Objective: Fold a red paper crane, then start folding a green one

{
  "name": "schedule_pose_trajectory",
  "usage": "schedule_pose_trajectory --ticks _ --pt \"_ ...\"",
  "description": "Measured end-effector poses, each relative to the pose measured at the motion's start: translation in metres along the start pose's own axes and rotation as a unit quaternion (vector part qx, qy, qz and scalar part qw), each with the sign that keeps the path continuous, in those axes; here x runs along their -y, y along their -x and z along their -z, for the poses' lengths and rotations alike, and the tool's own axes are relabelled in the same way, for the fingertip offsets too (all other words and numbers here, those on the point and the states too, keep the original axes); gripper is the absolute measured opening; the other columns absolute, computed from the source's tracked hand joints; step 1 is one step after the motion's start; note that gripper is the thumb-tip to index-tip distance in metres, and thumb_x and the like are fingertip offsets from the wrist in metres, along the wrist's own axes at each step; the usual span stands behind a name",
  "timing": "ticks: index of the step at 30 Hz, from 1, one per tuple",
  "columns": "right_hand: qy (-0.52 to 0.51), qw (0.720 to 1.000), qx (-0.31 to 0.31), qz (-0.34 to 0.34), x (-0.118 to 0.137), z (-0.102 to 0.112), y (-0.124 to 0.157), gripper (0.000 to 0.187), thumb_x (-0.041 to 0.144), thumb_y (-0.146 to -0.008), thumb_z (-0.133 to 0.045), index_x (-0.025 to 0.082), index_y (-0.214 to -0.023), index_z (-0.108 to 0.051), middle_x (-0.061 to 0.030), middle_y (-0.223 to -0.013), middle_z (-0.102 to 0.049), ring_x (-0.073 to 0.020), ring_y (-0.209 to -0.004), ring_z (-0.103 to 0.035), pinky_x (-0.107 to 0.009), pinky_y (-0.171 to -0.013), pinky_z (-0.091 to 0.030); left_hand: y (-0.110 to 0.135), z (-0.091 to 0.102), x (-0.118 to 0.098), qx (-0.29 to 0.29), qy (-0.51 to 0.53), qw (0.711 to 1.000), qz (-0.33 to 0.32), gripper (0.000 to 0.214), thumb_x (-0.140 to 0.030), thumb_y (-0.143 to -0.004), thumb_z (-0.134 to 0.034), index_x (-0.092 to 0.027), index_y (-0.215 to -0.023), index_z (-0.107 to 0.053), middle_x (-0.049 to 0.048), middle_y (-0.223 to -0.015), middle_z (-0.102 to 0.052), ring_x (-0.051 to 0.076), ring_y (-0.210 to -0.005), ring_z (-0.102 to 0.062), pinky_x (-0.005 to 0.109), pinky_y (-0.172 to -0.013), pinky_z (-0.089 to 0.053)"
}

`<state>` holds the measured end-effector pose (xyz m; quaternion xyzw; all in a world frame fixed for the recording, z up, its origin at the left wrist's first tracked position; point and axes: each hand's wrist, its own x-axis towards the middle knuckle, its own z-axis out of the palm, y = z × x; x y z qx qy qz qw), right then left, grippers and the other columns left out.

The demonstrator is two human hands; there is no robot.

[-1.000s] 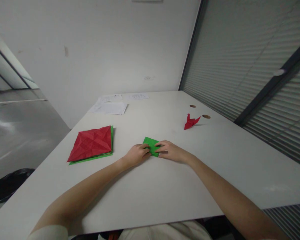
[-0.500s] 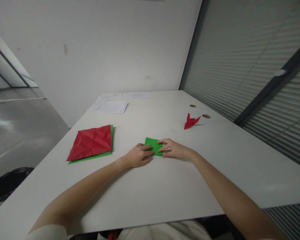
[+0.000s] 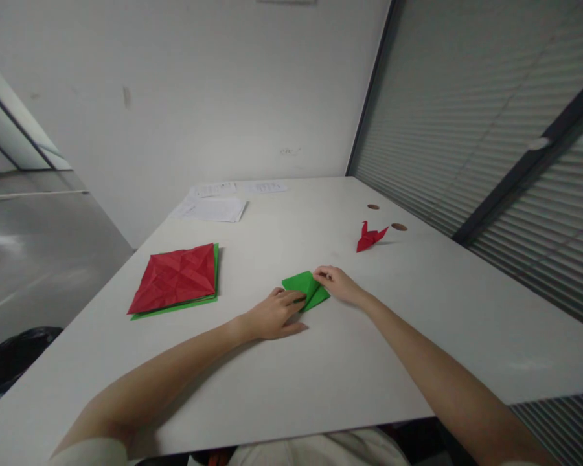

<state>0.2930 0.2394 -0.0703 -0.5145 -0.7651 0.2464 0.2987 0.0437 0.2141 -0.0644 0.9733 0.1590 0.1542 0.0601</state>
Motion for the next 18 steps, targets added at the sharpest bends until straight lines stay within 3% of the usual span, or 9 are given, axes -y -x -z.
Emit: schedule_pose_trajectory --ticks 7,13,18 --pt "0.036 0.999 -0.003 0.013 -0.009 -0.005 -0.002 0.025 0.032 -0.089 -0.049 0.016 -0.082 -0.067 -0.0040 -0.076 -0.065 -0.0185 -0.075 -0.056 -0.030 -0.071 -0.043 0.001 0.004 0.001 0.020 -0.013 0.999 -0.032 0.049 -0.051 -0.093 -0.048 -0.017 -0.128 -0.054 0.0161 -0.130 -0.054 0.026 -0.113 -0.057 0.042 -0.101 -0.037" --pt "0.076 0.997 -0.012 0.025 -0.008 -0.011 -0.001 0.023 0.028 -0.089 -0.050 0.017 -0.083 -0.069 -0.0047 -0.078 -0.068 -0.0190 -0.077 -0.057 -0.031 -0.075 -0.044 0.000 0.005 0.002 0.015 0.004 0.998 -0.059 0.041 -0.042 -0.093 -0.049 -0.018 -0.125 -0.057 0.0155 -0.127 -0.058 0.026 -0.116 -0.056 0.042 -0.101 -0.038" --pt "0.086 0.995 -0.043 -0.003 -0.006 -0.017 0.000 0.016 0.025 -0.088 -0.053 0.018 -0.086 -0.067 -0.0046 -0.079 -0.068 -0.0184 -0.077 -0.057 -0.030 -0.074 -0.045 0.000 0.001 0.006 0.009 0.036 0.996 -0.082 0.036 -0.032 -0.090 -0.051 -0.017 -0.121 -0.059 0.0133 -0.125 -0.062 0.023 -0.120 -0.055 0.039 -0.103 -0.037"
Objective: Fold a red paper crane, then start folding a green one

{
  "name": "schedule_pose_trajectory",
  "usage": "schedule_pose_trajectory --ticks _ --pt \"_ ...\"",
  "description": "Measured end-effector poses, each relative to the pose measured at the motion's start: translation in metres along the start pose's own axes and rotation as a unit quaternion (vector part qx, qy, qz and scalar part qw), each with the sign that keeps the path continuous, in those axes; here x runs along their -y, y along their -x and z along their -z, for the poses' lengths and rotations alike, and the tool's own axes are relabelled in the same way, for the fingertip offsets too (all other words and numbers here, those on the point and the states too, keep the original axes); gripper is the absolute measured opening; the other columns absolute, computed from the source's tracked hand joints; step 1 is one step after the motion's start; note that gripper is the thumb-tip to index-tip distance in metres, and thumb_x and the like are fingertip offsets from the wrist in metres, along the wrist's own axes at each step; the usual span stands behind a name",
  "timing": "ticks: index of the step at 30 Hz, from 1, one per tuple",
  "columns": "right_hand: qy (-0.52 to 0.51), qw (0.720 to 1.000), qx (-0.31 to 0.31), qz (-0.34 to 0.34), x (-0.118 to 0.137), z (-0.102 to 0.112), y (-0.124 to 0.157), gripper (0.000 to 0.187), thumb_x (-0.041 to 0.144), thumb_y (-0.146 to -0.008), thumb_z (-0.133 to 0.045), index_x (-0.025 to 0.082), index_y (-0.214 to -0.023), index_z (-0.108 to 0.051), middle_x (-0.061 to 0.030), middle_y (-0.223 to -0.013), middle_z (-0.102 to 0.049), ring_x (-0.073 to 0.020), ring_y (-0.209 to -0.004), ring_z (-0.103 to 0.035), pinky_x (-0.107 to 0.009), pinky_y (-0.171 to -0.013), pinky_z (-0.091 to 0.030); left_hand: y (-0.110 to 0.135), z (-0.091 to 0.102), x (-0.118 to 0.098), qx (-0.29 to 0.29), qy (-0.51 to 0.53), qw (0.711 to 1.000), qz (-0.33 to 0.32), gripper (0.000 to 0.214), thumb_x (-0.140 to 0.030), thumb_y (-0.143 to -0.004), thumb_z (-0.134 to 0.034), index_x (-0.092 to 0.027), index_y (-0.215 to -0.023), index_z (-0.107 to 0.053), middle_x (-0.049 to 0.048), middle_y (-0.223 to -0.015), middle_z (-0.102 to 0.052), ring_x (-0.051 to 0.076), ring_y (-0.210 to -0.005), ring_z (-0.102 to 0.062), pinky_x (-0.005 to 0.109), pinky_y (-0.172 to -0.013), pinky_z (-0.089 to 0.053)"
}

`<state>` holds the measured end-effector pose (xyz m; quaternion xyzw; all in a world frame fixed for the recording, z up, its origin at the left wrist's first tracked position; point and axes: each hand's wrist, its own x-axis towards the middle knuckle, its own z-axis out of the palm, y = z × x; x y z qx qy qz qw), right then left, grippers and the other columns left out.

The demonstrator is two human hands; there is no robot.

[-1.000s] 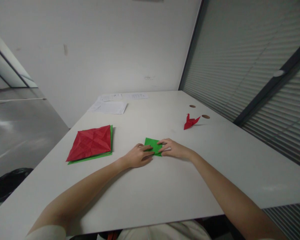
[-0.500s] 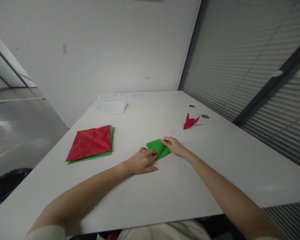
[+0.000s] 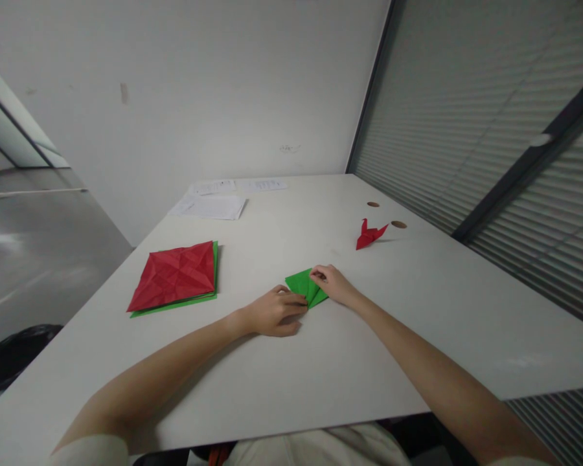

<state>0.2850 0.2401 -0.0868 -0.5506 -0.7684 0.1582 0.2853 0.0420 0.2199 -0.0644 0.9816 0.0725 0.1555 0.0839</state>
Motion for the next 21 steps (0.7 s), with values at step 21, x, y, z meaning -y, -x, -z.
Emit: schedule_pose_trajectory --ticks 21 --pt "0.072 0.997 -0.010 -0.023 0.0087 -0.0025 0.0037 0.022 0.014 -0.084 -0.052 0.019 -0.102 -0.065 -0.0038 -0.077 -0.065 -0.0200 -0.081 -0.054 -0.030 -0.076 -0.041 -0.0019 -0.0038 0.0050 -0.016 0.080 0.995 0.057 0.046 -0.007 -0.084 -0.041 -0.016 -0.127 -0.052 0.0100 -0.118 -0.065 0.019 -0.110 -0.060 0.035 -0.101 -0.040"
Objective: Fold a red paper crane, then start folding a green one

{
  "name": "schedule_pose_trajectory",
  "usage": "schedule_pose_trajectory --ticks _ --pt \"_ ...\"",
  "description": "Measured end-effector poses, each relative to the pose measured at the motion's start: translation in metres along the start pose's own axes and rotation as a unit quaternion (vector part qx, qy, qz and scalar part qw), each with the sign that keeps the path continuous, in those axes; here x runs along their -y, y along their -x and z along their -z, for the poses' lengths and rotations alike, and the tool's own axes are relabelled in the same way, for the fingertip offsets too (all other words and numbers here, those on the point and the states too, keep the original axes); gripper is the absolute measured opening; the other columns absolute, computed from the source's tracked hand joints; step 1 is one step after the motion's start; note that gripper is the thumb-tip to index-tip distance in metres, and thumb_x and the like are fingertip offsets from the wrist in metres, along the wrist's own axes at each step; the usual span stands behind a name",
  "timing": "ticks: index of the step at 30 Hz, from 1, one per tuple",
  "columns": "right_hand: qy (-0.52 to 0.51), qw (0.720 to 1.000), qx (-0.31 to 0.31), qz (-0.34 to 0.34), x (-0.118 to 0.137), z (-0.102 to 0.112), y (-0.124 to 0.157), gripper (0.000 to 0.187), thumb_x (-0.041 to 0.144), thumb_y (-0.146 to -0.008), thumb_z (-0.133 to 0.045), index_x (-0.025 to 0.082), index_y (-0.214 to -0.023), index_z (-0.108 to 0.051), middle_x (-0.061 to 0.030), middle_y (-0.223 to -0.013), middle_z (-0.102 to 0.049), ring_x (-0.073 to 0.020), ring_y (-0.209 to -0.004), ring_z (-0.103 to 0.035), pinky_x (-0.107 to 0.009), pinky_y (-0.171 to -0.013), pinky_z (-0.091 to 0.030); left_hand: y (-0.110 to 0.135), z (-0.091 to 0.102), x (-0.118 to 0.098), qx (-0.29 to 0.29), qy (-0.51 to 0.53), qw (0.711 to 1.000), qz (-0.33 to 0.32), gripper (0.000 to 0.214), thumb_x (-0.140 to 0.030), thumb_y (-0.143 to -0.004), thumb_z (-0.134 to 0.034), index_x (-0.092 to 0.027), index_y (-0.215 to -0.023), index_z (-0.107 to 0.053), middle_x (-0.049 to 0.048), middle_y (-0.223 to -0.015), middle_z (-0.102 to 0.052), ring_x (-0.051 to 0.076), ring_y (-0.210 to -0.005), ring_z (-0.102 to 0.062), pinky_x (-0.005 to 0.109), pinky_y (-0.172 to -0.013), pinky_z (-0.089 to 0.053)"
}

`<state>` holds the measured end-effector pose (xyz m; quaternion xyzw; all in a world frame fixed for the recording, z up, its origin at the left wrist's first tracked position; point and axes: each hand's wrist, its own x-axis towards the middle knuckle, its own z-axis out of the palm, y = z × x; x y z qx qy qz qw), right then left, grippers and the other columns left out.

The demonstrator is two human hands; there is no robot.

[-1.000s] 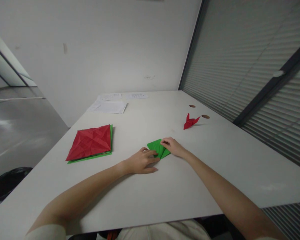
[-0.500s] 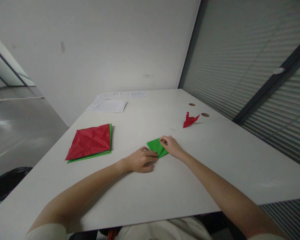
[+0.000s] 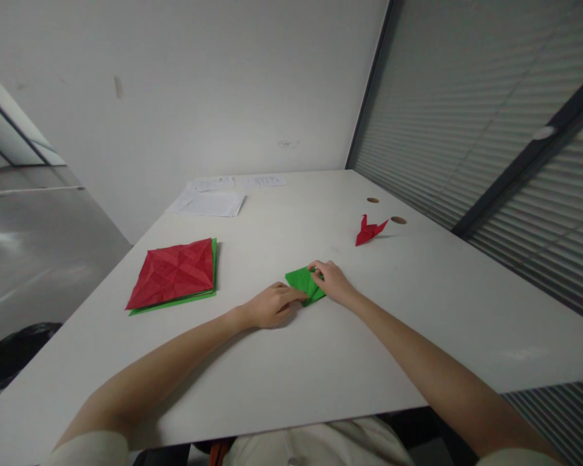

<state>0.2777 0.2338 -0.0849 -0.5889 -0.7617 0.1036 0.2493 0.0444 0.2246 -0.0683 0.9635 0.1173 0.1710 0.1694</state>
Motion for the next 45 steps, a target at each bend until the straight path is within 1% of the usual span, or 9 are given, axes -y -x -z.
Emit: schedule_pose_trajectory --ticks 2,6,14,19,25,28,32,40,45 --pt "0.006 1.000 0.001 -0.001 0.002 0.000 0.000 0.022 0.014 -0.085 -0.052 0.020 -0.101 -0.065 -0.0039 -0.078 -0.066 -0.0202 -0.082 -0.054 -0.030 -0.076 -0.041 -0.002 -0.002 -0.003 -0.005 -0.021 1.000 0.016 0.046 -0.011 -0.086 -0.043 -0.016 -0.131 -0.050 0.0102 -0.115 -0.065 0.020 -0.105 -0.061 0.035 -0.099 -0.041" --pt "0.015 1.000 -0.001 -0.011 0.003 -0.001 0.000 0.021 0.015 -0.085 -0.052 0.020 -0.100 -0.065 -0.0039 -0.078 -0.066 -0.0207 -0.082 -0.054 -0.030 -0.076 -0.041 -0.004 -0.008 -0.005 -0.002 -0.070 0.998 0.003 0.035 -0.018 -0.089 -0.047 -0.016 -0.121 -0.059 0.0115 -0.112 -0.063 0.021 -0.103 -0.060 0.035 -0.098 -0.043" --pt "0.028 0.999 -0.016 -0.021 0.001 -0.005 -0.001 0.019 0.015 -0.085 -0.053 0.021 -0.101 -0.063 -0.0025 -0.075 -0.065 -0.0197 -0.080 -0.054 -0.029 -0.075 -0.040 -0.002 -0.010 -0.003 -0.007 -0.123 0.992 -0.007 0.030 -0.014 -0.085 -0.051 -0.016 -0.113 -0.063 0.0112 -0.112 -0.061 0.019 -0.092 -0.063 0.032 -0.086 -0.051" --pt "0.036 0.999 -0.019 -0.025 0.003 -0.005 0.000 0.020 0.014 -0.084 -0.053 0.020 -0.100 -0.064 -0.0030 -0.076 -0.066 -0.0198 -0.080 -0.054 -0.028 -0.074 -0.039 -0.003 -0.008 -0.004 -0.012 -0.086 0.996 -0.006 0.029 -0.009 -0.082 -0.050 -0.015 -0.108 -0.063 0.0103 -0.112 -0.063 0.019 -0.094 -0.063 0.031 -0.088 -0.051" --pt "0.041 0.999 -0.016 -0.024 0.003 -0.004 0.001 0.020 0.014 -0.085 -0.054 0.021 -0.100 -0.064 -0.0036 -0.079 -0.067 -0.0201 -0.082 -0.054 -0.029 -0.075 -0.039 -0.003 -0.007 0.001 -0.047 0.006 0.998 0.043 0.040 -0.004 -0.083 -0.042 -0.014 -0.119 -0.058 0.0090 -0.108 -0.068 0.019 -0.099 -0.063 0.032 -0.093 -0.049" --pt "0.039 0.999 -0.016 -0.023 0.004 -0.004 0.001 0.020 0.014 -0.085 -0.054 0.020 -0.100 -0.064 -0.0037 -0.079 -0.067 -0.0199 -0.082 -0.054 -0.028 -0.075 -0.039 -0.003 -0.008 0.002 -0.041 0.000 0.999 0.026 0.041 -0.006 -0.085 -0.043 -0.016 -0.122 -0.058 0.0099 -0.113 -0.066 0.019 -0.101 -0.063 0.033 -0.095 -0.047" --pt "0.036 0.999 -0.015 -0.021 0.004 -0.004 0.000 0.020 0.014 -0.085 -0.053 0.020 -0.099 -0.065 -0.0037 -0.079 -0.067 -0.0199 -0.082 -0.054 -0.029 -0.076 -0.039 -0.002 -0.009 0.002 -0.017 -0.039 0.999 -0.019 0.033 -0.010 -0.086 -0.049 -0.017 -0.114 -0.064 0.0109 -0.117 -0.063 0.020 -0.105 -0.061 0.033 -0.098 -0.044" --pt "0.024 1.000 -0.009 0.001 0.001 -0.004 0.000 0.018 0.017 -0.085 -0.055 0.020 -0.100 -0.065 -0.0038 -0.079 -0.067 -0.0198 -0.082 -0.054 -0.029 -0.075 -0.040 -0.001 -0.003 -0.001 0.019 -0.110 0.992 -0.058 0.026 -0.017 -0.090 -0.048 -0.019 -0.112 -0.062 0.0124 -0.116 -0.062 0.021 -0.106 -0.061 0.036 -0.097 -0.043" --pt "0.028 1.000 -0.008 0.010 0.000 -0.004 0.001 0.018 0.018 -0.086 -0.056 0.020 -0.100 -0.065 -0.0047 -0.081 -0.067 -0.0199 -0.082 -0.054 -0.030 -0.076 -0.040 0.001 -0.005 0.003 -0.015 -0.034 0.999 -0.011 0.035 -0.007 -0.084 -0.046 -0.016 -0.116 -0.056 0.0098 -0.112 -0.067 0.018 -0.099 -0.064 0.034 -0.097 -0.045"
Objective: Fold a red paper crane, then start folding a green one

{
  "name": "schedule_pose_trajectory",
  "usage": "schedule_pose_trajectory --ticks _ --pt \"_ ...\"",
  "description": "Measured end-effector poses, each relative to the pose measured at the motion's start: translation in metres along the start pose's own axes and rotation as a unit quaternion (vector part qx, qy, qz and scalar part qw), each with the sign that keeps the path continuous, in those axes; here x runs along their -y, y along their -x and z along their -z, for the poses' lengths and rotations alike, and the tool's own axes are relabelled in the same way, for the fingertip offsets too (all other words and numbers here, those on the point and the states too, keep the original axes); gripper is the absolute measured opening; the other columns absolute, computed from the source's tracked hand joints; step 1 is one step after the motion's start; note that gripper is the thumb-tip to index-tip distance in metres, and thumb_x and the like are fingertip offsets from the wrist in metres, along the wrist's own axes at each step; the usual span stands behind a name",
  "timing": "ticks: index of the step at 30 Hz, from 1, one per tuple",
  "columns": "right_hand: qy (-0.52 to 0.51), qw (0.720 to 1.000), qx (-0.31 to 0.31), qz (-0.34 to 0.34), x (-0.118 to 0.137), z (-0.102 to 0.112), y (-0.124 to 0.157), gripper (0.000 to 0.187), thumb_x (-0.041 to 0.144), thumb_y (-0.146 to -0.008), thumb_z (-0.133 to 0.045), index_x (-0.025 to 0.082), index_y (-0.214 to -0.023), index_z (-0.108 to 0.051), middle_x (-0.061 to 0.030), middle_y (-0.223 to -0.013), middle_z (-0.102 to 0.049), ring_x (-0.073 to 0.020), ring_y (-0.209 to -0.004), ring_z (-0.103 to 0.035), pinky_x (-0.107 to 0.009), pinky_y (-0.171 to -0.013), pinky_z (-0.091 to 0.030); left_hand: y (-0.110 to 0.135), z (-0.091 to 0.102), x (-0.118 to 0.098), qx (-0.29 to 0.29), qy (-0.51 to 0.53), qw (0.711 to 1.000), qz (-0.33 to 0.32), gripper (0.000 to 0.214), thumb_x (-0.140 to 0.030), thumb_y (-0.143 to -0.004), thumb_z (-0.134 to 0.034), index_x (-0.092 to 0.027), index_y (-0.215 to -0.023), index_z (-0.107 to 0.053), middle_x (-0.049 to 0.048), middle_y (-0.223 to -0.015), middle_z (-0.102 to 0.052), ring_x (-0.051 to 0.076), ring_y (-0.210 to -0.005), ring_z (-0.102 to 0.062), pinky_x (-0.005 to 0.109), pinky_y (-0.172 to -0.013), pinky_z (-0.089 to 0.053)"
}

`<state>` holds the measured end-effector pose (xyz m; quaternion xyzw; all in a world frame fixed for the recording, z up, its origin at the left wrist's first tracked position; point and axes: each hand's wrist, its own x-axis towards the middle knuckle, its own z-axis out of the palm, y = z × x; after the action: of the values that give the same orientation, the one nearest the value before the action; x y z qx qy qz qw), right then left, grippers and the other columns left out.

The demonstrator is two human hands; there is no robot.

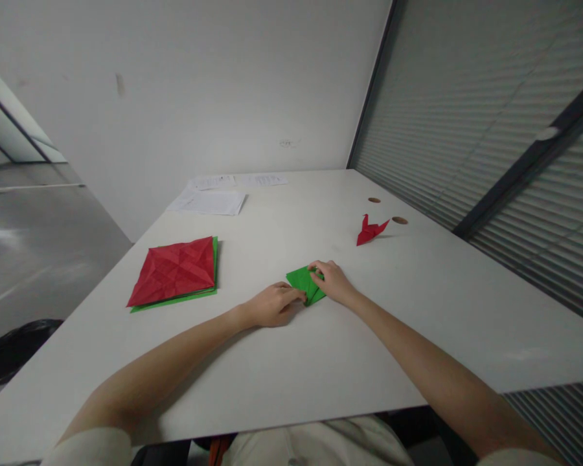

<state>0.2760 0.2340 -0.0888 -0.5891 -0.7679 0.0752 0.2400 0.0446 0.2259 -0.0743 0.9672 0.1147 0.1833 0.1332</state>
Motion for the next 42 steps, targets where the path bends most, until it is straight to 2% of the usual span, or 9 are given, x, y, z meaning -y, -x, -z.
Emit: schedule_pose_trajectory --ticks 3,10,18,24,31,36,40,42 --pt "0.005 1.000 0.003 0.004 0.000 0.000 0.000 0.018 0.018 -0.086 -0.055 0.019 -0.101 -0.065 -0.0054 -0.083 -0.067 -0.0204 -0.083 -0.054 -0.031 -0.077 -0.040 0.000 -0.002 0.003 -0.016 0.034 0.999 0.023 0.042 -0.003 -0.080 -0.046 -0.015 -0.119 -0.054 0.0085 -0.108 -0.069 0.018 -0.095 -0.064 0.032 -0.093 -0.047" --pt "0.014 1.000 0.005 0.009 0.002 0.001 0.001 0.017 0.018 -0.087 -0.054 0.019 -0.101 -0.065 -0.0058 -0.088 -0.069 -0.0212 -0.085 -0.053 -0.032 -0.079 -0.040 -0.002 -0.002 0.002 -0.004 0.027 1.000 0.000 0.048 -0.002 -0.080 -0.045 -0.015 -0.125 -0.054 0.0121 -0.121 -0.064 0.020 -0.108 -0.061 0.035 -0.100 -0.043" --pt "0.053 0.998 0.009 0.013 0.006 0.001 0.002 0.019 0.018 -0.089 -0.051 0.020 -0.103 -0.064 -0.0063 -0.100 -0.070 -0.0221 -0.091 -0.053 -0.033 -0.083 -0.039 -0.001 0.000 -0.003 0.007 -0.019 1.000 -0.022 0.043 -0.009 -0.082 -0.050 -0.016 -0.123 -0.058 0.0124 -0.123 -0.062 0.021 -0.113 -0.059 0.036 -0.101 -0.042" --pt "0.060 0.998 0.003 -0.004 0.008 -0.001 0.003 0.019 0.019 -0.090 -0.049 0.021 -0.104 -0.062 -0.0061 -0.098 -0.070 -0.0222 -0.090 -0.053 -0.033 -0.081 -0.038 -0.002 0.001 -0.004 0.007 -0.022 0.999 -0.038 0.038 -0.008 -0.081 -0.050 -0.016 -0.116 -0.062 0.0112 -0.119 -0.063 0.020 -0.111 -0.059 0.035 -0.100 -0.041" --pt "0.067 0.997 0.013 -0.026 0.009 -0.002 0.002 0.020 0.019 -0.090 -0.049 0.020 -0.106 -0.062 -0.0063 -0.102 -0.070 -0.0232 -0.093 -0.053 -0.033 -0.082 -0.038 -0.004 0.004 -0.006 0.019 -0.018 0.999 -0.033 0.034 -0.009 -0.083 -0.050 -0.016 -0.113 -0.064 0.0119 -0.117 -0.063 0.022 -0.110 -0.059 0.036 -0.100 -0.041" --pt "0.074 0.997 0.016 -0.028 0.010 -0.001 0.002 0.020 0.020 -0.091 -0.049 0.020 -0.106 -0.061 -0.0063 -0.103 -0.070 -0.0241 -0.094 -0.054 -0.034 -0.082 -0.038 -0.004 0.004 -0.004 0.015 -0.008 0.999 -0.034 0.035 -0.010 -0.084 -0.050 -0.017 -0.115 -0.063 0.0133 -0.129 -0.058 0.023 -0.116 -0.057 0.037 -0.102 -0.040" --pt "0.085 0.996 0.018 -0.024 0.011 0.000 0.003 0.020 0.020 -0.091 -0.048 0.021 -0.107 -0.061 -0.0069 -0.103 -0.070 -0.0242 -0.094 -0.054 -0.034 -0.081 -0.038 -0.005 0.004 -0.001 0.019 0.041 0.999 -0.012 0.035 -0.006 -0.087 -0.044 -0.016 -0.116 -0.060 0.0098 -0.119 -0.066 0.020 -0.112 -0.060 0.035 -0.101 -0.041" --pt "0.087 0.996 0.021 -0.022 0.012 0.000 0.003 0.021 0.020 -0.091 -0.049 0.021 -0.107 -0.061 -0.0070 -0.103 -0.070 -0.0240 -0.094 -0.054 -0.033 -0.081 -0.038 -0.005 0.005 0.000 0.011 0.058 0.998 0.010 0.041 -0.002 -0.084 -0.042 -0.015 -0.120 -0.055 0.0093 -0.118 -0.067 0.018 -0.108 -0.062 0.034 -0.100 -0.042"
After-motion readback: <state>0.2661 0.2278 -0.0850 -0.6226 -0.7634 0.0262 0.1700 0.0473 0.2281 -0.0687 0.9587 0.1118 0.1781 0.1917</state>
